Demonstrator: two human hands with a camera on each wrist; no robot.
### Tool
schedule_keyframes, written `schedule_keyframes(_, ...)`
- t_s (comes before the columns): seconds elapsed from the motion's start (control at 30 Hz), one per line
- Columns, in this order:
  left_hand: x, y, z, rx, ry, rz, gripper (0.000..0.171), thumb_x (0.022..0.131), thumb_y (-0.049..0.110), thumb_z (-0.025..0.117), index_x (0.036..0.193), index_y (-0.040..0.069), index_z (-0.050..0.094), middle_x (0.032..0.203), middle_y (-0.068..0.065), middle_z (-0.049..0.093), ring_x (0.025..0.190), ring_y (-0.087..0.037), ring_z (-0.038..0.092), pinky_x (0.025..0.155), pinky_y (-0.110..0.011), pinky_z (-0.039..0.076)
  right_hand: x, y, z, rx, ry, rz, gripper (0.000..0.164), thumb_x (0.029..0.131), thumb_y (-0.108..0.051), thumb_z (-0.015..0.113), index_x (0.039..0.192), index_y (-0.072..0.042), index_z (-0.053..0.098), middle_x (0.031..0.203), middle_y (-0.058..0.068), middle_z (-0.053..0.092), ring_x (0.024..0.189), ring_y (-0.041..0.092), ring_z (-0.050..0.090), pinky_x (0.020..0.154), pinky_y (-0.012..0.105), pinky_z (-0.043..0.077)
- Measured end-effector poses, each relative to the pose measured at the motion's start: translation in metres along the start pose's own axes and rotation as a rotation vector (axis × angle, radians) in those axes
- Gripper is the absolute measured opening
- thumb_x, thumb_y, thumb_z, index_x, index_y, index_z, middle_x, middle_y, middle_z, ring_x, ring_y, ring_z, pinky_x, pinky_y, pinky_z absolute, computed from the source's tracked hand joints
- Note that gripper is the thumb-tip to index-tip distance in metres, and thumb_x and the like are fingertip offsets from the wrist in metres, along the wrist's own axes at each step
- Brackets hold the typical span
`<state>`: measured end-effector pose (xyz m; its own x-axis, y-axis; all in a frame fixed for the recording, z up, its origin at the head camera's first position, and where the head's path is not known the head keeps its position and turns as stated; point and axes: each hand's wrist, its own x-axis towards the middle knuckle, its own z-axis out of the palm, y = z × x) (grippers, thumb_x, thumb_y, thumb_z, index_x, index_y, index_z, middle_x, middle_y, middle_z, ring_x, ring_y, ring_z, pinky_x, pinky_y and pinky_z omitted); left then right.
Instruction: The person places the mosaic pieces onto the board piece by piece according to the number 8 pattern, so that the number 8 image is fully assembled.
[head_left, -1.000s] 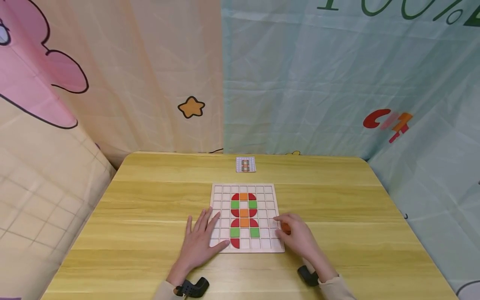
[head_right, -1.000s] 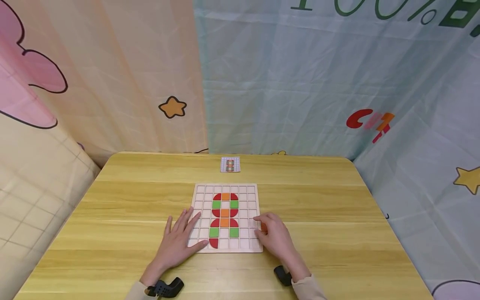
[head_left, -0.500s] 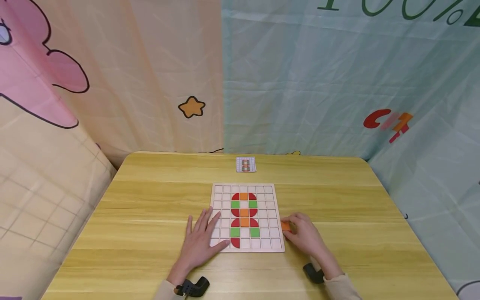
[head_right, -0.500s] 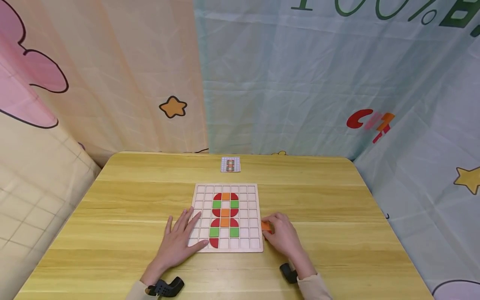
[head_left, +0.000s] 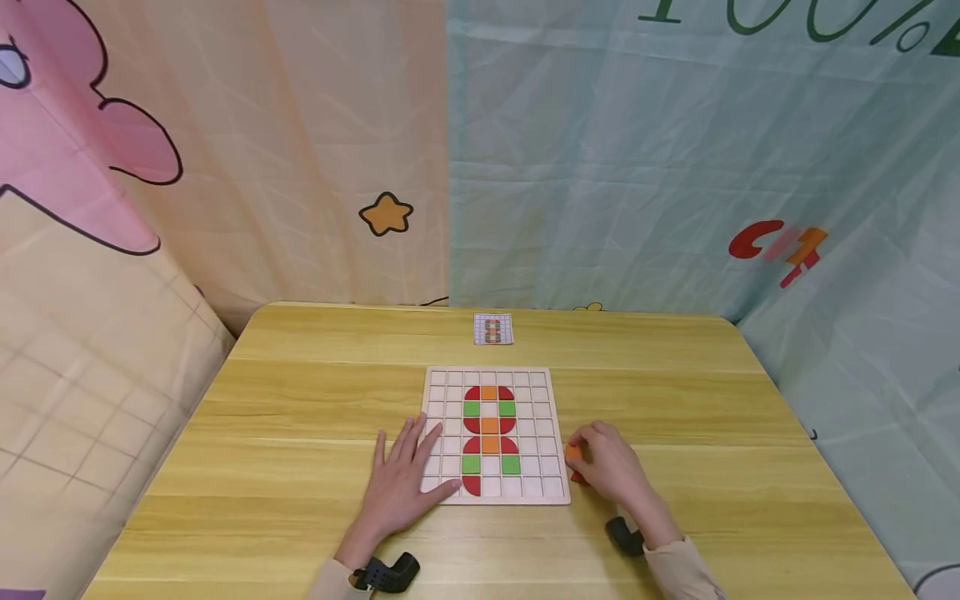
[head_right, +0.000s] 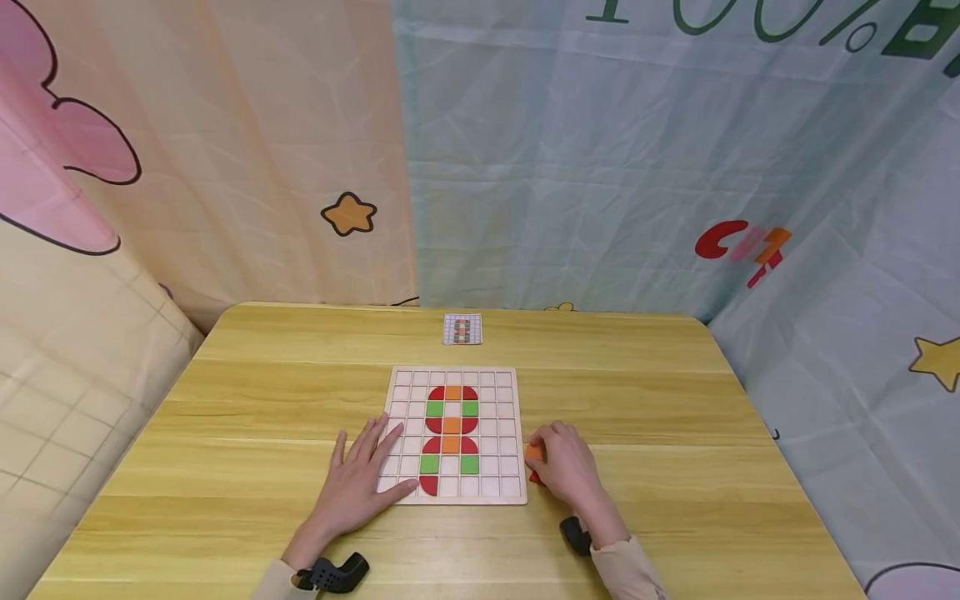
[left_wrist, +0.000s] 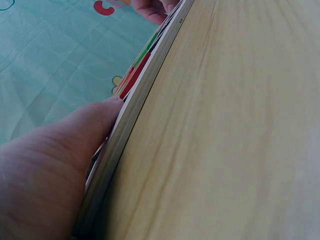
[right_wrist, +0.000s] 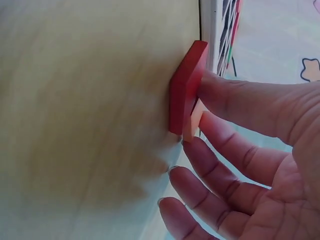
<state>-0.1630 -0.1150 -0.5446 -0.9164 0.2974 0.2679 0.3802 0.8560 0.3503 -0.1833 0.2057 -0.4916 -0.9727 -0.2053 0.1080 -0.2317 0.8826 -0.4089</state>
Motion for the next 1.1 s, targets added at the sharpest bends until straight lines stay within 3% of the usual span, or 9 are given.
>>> schedule_keyframes(0.13, 0.000, -0.001, 0.001, 0.007, -0.001, 0.002, 0.085, 0.083, 0.067, 0.054, 0.147, 0.014, 0.037, 0.154, -0.013, 0.023, 0.141, -0.032, 0.017, 0.109, -0.059, -0.001, 0.001, 0.003, -0.001, 0.015, -0.019, 0.016, 0.021, 0.075, -0.013, 0.080, 0.087, -0.010, 0.063, 0.088, 0.001, 0.057, 0.086, 0.023, 0.053, 0.072, 0.039, 0.047)
schedule_keyframes(0.37, 0.000, -0.001, 0.001, 0.004, -0.002, 0.000, 0.085, 0.082, 0.067, 0.055, 0.147, 0.015, 0.036, 0.154, -0.012, 0.022, 0.141, -0.031, 0.016, 0.109, -0.058, -0.001, -0.001, 0.010, -0.004, 0.116, -0.043, 0.091, 0.025, 0.074, -0.012, 0.081, 0.085, -0.015, 0.060, 0.071, -0.005, 0.053, 0.065, 0.012, 0.048, 0.058, 0.031, 0.041)
schedule_keyframes(0.67, -0.001, -0.001, 0.001, 0.015, 0.007, 0.001, 0.085, 0.082, 0.066, 0.055, 0.146, 0.014, 0.038, 0.154, -0.013, 0.024, 0.140, -0.032, 0.018, 0.109, -0.059, 0.001, -0.004, 0.017, -0.006, 0.300, 0.008, 0.134, 0.018, 0.077, -0.012, 0.079, 0.083, -0.013, 0.062, 0.068, -0.006, 0.056, 0.062, 0.010, 0.052, 0.056, 0.026, 0.043)
schedule_keyframes(0.9, -0.001, -0.002, 0.002, 0.018, 0.020, 0.004, 0.085, 0.083, 0.066, 0.054, 0.146, 0.014, 0.038, 0.154, -0.013, 0.023, 0.140, -0.032, 0.018, 0.109, -0.060, 0.001, -0.002, 0.004, -0.003, 0.534, -0.035, 0.075, 0.014, 0.080, -0.006, 0.076, 0.086, -0.006, 0.063, 0.074, -0.001, 0.060, 0.064, 0.014, 0.054, 0.055, 0.023, 0.047)
schedule_keyframes(1.1, 0.000, -0.002, 0.003, 0.014, 0.041, 0.016, 0.084, 0.082, 0.066, 0.055, 0.146, 0.013, 0.039, 0.153, -0.014, 0.026, 0.139, -0.034, 0.020, 0.108, -0.061, 0.003, 0.001, -0.015, 0.006, 0.604, -0.155, -0.023, 0.010, 0.084, -0.003, 0.071, 0.089, -0.003, 0.063, 0.078, 0.000, 0.061, 0.067, 0.014, 0.055, 0.057, 0.023, 0.049)
